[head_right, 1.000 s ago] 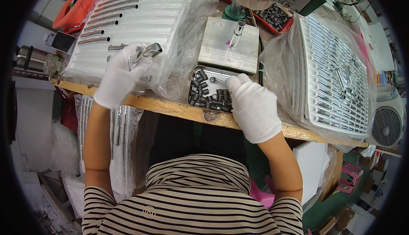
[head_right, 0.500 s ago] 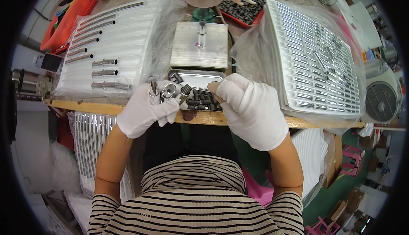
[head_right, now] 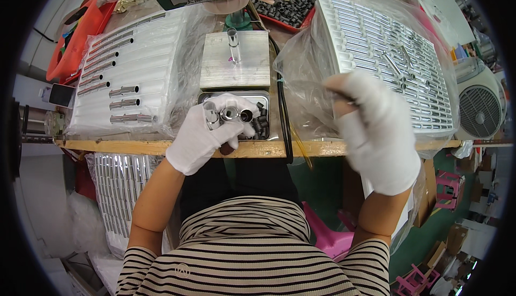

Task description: Manually assemble various sizes of chrome-plated handles by attaching end caps to the main cylinders.

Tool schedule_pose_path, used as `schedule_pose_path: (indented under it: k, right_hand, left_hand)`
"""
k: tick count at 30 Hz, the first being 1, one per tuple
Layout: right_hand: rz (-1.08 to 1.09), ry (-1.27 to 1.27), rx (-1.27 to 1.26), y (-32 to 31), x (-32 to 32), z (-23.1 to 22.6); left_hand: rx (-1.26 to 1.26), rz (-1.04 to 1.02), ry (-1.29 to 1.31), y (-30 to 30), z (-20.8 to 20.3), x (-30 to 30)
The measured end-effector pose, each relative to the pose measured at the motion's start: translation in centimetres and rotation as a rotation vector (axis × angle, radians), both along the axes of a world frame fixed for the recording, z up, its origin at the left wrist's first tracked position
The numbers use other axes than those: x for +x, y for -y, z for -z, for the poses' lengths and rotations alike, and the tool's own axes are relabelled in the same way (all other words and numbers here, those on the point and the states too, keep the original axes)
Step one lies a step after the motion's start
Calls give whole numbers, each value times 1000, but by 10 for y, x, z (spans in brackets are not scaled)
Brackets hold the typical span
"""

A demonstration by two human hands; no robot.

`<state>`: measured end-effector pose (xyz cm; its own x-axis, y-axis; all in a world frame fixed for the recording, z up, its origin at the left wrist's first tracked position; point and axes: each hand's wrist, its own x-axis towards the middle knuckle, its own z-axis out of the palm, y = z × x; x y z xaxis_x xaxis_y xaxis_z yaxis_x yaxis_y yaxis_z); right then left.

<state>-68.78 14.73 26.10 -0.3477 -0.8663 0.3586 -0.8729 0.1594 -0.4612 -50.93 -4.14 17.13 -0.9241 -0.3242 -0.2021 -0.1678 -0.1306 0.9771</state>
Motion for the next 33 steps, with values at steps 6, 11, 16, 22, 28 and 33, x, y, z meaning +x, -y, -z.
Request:
schedule_pose_path:
  k: [6,11,16,22,28,33]
  right_hand:
    - [466,32,-390,-15,-30,8]
    - [700,-34,74,-67,-112,24]
    - [400,-340,199,-69,-131,51]
    - [570,-173,160,-34,-150,41]
    - [545,-211,76,-24,-141,39]
    - [260,766,-93,13,-13,22]
  left_hand:
    - [253,0,-131,-13,3,-10]
    - [91,-54,-320,-17,3,-10]
    - [141,-15,-312,-25,8,-20]
    - [194,11,-364,-23,10,-18]
    - [290,-93,-207,-25,-1,-13]
    - [205,-200,-105,-27,5,-10]
